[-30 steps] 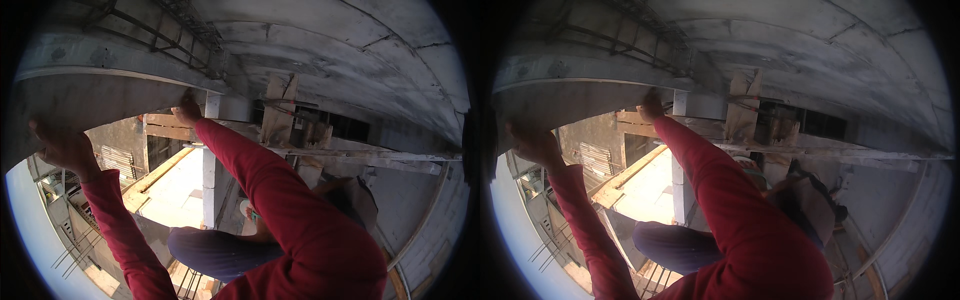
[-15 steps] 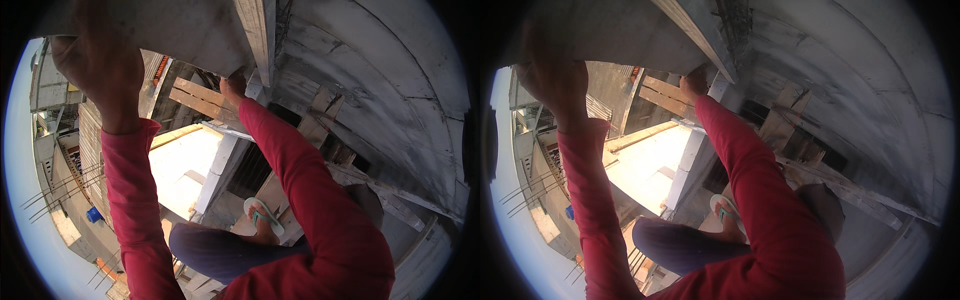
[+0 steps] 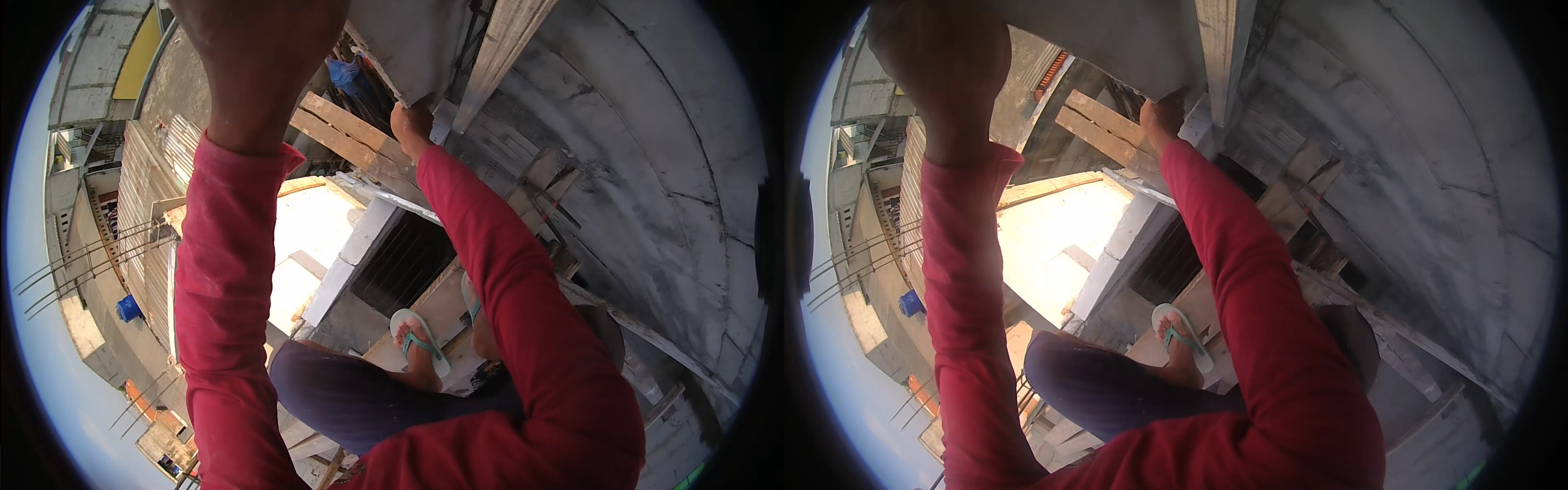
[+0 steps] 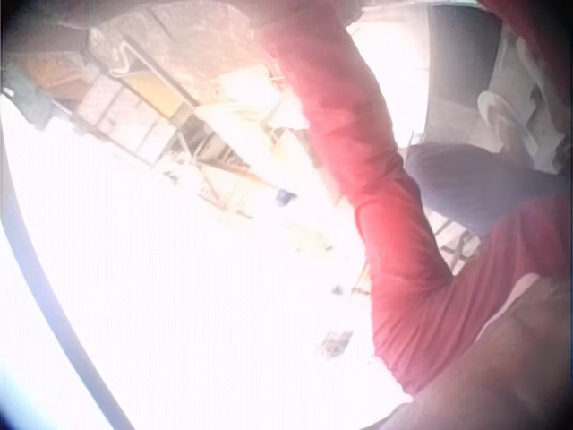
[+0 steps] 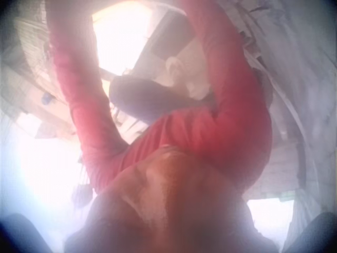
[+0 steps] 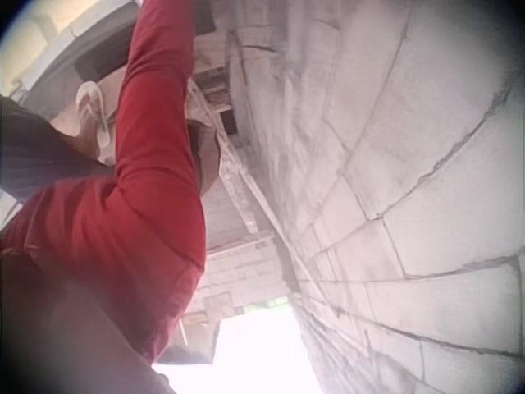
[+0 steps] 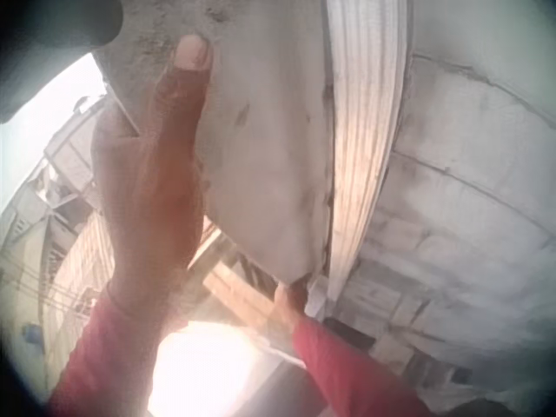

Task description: The person positions a long metal profile against a concrete wall and secures it using a hammer and nails. They repeatedly adjust the profile, hammer nails into the wall, and reposition the profile along the wall surface.

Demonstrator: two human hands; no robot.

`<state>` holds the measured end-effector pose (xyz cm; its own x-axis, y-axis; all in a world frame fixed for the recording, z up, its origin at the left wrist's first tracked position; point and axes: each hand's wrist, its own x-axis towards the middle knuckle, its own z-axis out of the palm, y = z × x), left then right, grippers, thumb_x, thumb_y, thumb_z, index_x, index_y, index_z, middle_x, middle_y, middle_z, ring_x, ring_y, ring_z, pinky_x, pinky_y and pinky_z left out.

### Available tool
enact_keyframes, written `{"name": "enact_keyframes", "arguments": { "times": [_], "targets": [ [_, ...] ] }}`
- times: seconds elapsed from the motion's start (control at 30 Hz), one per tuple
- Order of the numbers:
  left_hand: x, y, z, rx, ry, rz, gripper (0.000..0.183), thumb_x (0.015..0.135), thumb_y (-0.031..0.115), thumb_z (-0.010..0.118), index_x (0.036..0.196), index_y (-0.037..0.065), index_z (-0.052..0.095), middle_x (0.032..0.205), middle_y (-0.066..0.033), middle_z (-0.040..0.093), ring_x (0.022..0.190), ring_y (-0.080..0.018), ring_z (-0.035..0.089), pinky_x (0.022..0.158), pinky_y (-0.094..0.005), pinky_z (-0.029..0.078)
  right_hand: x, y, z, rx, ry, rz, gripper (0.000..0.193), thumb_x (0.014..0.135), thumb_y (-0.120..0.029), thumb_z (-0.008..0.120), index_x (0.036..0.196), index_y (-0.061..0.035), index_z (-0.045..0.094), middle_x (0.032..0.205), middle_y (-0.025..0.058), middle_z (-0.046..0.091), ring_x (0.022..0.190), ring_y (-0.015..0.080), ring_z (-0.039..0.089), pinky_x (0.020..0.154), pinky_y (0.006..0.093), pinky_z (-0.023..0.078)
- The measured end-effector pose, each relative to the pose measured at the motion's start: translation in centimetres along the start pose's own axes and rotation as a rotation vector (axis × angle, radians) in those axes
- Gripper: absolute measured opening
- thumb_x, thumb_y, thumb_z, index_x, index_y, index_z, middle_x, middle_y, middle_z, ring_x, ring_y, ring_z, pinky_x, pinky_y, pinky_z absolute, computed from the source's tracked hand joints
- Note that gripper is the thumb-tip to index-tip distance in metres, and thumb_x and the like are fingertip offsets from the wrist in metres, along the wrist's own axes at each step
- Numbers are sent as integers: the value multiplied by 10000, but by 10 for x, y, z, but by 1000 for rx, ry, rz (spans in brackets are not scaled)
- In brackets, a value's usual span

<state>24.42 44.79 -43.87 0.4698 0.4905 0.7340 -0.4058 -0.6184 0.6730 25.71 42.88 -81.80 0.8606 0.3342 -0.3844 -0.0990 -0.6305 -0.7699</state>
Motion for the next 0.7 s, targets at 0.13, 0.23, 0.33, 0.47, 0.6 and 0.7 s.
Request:
{"name": "enact_keyframes", "arguments": {
  "times": [0.13,0.23,0.33,0.47,0.6,0.7],
  "targets": [
    [3,2,6,-74,17,-26,428,976,423,646,1072,6,665,891,-20,664,790,-90,607,702,-246,484,11,8,5,20,39,48,568,920,-324,554,1358,26,464,1266,314,587,1146,466,597,952,516,501],
    [2,17,2,70,-6,-164,390,962,369,686,1075,-4,661,910,-37,675,813,-103,625,710,-255,502,5,-2,0,9,-3,36,583,968,-343,504,1406,31,417,1357,307,517,1206,458,560,993,527,475],
    [15,10,-1,-79,-30,-283,329,956,293,705,1074,-10,655,933,-52,686,830,-114,637,718,-254,511,19,18,11,1,28,-27,589,956,-346,517,1381,54,431,1324,326,532,1194,462,569,987,517,481],
    [3,5,4,-46,52,-47,275,955,225,703,1066,-22,654,937,-63,697,825,-117,642,720,-258,516,27,24,36,5,132,14,570,931,-340,550,1323,68,484,1228,332,609,1139,469,604,953,501,503],
    [4,2,-7,20,8,-35,261,953,204,698,1051,-37,668,926,-68,706,817,-123,649,716,-264,518,15,6,27,71,93,165,539,943,-352,520,1290,60,533,1257,326,597,1139,461,610,944,505,509],
    [10,4,-6,39,-27,-86,262,953,201,691,1044,-44,680,916,-70,714,813,-131,659,711,-277,523,25,17,24,49,65,153,520,945,-353,505,1248,64,572,1253,336,594,1133,457,615,929,502,519]
  ]
}}
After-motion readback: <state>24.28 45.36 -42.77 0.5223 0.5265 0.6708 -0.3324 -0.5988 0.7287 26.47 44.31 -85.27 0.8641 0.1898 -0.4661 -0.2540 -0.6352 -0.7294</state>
